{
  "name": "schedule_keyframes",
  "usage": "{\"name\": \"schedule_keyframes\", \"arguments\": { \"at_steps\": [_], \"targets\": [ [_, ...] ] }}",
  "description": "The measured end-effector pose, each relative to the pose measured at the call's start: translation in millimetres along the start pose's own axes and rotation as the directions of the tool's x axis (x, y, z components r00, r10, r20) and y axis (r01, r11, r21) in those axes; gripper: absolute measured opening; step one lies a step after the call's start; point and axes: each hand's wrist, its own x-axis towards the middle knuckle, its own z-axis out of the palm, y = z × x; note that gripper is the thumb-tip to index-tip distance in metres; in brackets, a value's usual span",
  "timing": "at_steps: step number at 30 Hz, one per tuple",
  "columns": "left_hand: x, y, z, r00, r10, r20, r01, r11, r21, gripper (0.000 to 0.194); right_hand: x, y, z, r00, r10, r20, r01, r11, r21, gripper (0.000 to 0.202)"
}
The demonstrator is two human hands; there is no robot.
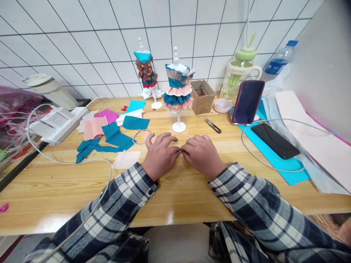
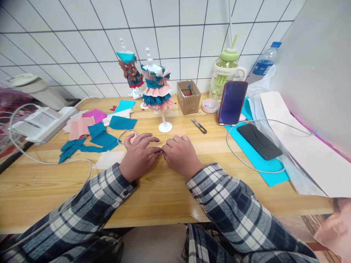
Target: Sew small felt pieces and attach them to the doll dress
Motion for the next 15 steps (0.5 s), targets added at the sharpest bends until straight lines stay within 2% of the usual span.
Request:
{"name": "schedule_keyframes", "arguments": {
  "at_steps": [6,9,12,15],
  "targets": [
    [0.3,1.3,-3.2,1.0,0.026,0.014,-0.025,1.0,-0.011,0.015,0.1,-2.8,1.5,1.0,-0.014,-0.005,0.014,1.0,0.023,0.02],
    [1.1,-3.2,-3.8,1.0,0.01,0.026,-0.009,0.999,-0.038,0.015,0.8,4.3,1.1,0.999,0.005,-0.042,0.0,0.991,0.134,0.018],
    [2.1,-13.4,-1.1,0.997,-0.065,0.033,0.068,0.993,-0.1,0.012,-0.2,30.1,0.1,0.973,0.162,-0.167,-0.108,0.951,0.291,0.027],
    [3.0,-22.9,3.7,0.988,-0.148,0.034,0.152,0.964,-0.218,0.01,-4.6,67.5,-0.1,0.89,0.38,-0.253,-0.306,0.908,0.287,0.027]
  ]
}}
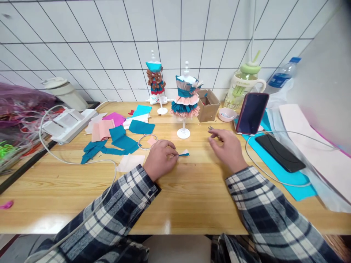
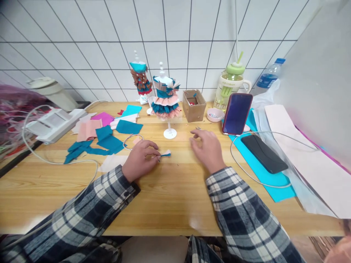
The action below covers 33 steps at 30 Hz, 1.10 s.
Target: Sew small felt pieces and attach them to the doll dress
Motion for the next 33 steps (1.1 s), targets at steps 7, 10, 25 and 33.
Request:
{"name": "schedule_keyframes", "arguments": {
  "at_steps": [7,10,25,33],
  "targets": [
    [1.3,-5.9,3.4,0.976,-0.212,-0.047,0.181,0.914,-0.363,0.008,4.3,41.5,-6.6,0.994,0.108,-0.024,-0.11,0.981,-0.159,0.021],
    [1.6,-9.6,2.8,0.96,-0.27,-0.067,0.208,0.856,-0.474,0.01,2.6,38.4,-2.7,0.995,0.094,0.045,-0.086,0.984,-0.159,0.02],
    [3.0,-9.3,5.7,0.953,-0.286,-0.098,0.205,0.85,-0.485,0.01,4.1,6.9,21.1,0.957,0.102,0.271,-0.013,0.95,-0.312,0.015],
    [4.7,-3.5,12.2,0.931,-0.33,-0.153,0.24,0.874,-0.422,0.011,-20.0,-65.2,37.2,0.817,0.315,0.483,-0.573,0.545,0.612,0.028]
  ]
}}
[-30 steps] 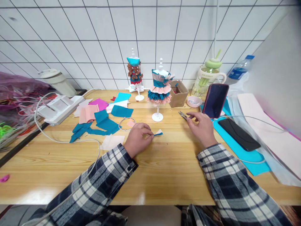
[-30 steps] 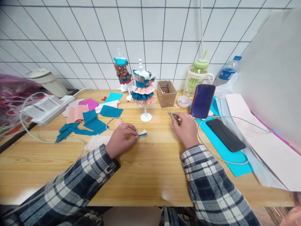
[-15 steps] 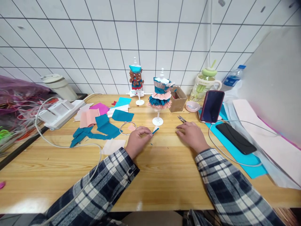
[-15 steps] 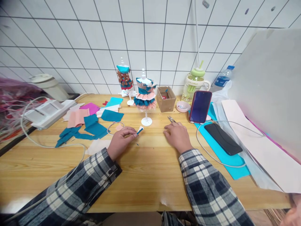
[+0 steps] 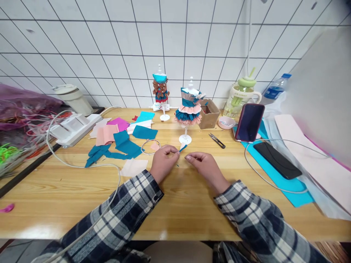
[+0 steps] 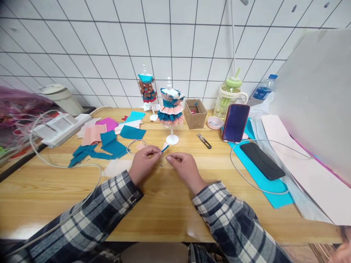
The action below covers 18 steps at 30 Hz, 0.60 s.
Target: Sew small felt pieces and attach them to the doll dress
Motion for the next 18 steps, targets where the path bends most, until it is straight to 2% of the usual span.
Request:
{"name": "schedule_keyframes", "arguments": {
  "at_steps": [2,5,13,18],
  "targets": [
    [-1.1,3.9,1.2,0.999,0.039,-0.001,-0.039,0.999,0.017,0.011,-5.9,-1.5,11.6,0.995,0.1,0.014,-0.101,0.982,0.16,0.031],
    [-2.5,8.3,2.1,0.996,0.092,-0.001,-0.091,0.995,0.032,0.01,-8.2,-2.8,15.7,0.984,0.175,0.018,-0.173,0.945,0.277,0.032],
    [-6.1,13.6,4.6,0.978,0.207,0.002,-0.207,0.975,0.078,0.007,-7.9,-3.5,15.6,0.986,0.162,-0.033,-0.146,0.947,0.287,0.034],
    [-8.6,16.9,5.2,0.974,0.228,0.002,-0.227,0.969,0.096,0.007,-7.1,-1.0,18.6,0.987,0.142,-0.078,-0.114,0.95,0.289,0.033]
  ]
}}
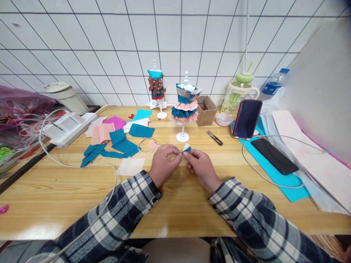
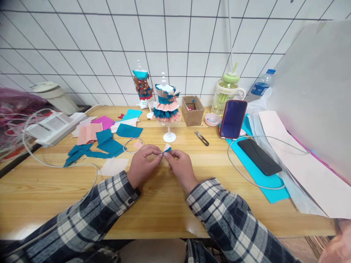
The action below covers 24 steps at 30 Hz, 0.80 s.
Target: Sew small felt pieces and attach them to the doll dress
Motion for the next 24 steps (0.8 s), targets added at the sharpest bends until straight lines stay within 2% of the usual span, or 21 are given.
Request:
{"name": "schedule_keyframes", "arguments": {
  "at_steps": [4,9,11,16,19,24],
  "targets": [
    [-0.5,0.1,-3.2,0.999,0.031,0.025,-0.032,0.999,0.02,0.009,-0.2,-0.2,0.8,1.0,-0.007,-0.014,0.007,1.0,0.002,0.031],
    [1.5,1.9,-11.1,0.984,0.126,0.126,-0.131,0.991,0.038,0.014,-1.9,0.1,0.3,0.999,-0.04,-0.02,0.039,0.999,-0.033,0.028],
    [2.4,3.2,-12.5,0.98,0.13,0.151,-0.136,0.99,0.028,0.014,-2.8,0.4,0.1,0.997,-0.067,-0.03,0.065,0.996,-0.06,0.028],
    [2.4,1.4,-8.6,0.991,0.064,0.119,-0.057,0.996,-0.062,0.014,-5.8,0.4,1.6,0.988,-0.147,-0.046,0.14,0.982,-0.131,0.025],
    [1.7,-0.4,-6.2,0.995,0.006,0.099,0.006,0.993,-0.119,0.013,-7.5,-0.4,3.0,0.988,-0.146,-0.041,0.139,0.981,-0.138,0.025],
    [1.7,-1.9,-4.6,0.985,-0.112,0.128,0.14,0.961,-0.237,0.013,-7.7,-1.6,1.6,0.992,-0.129,-0.011,0.127,0.985,-0.12,0.026]
  ]
}}
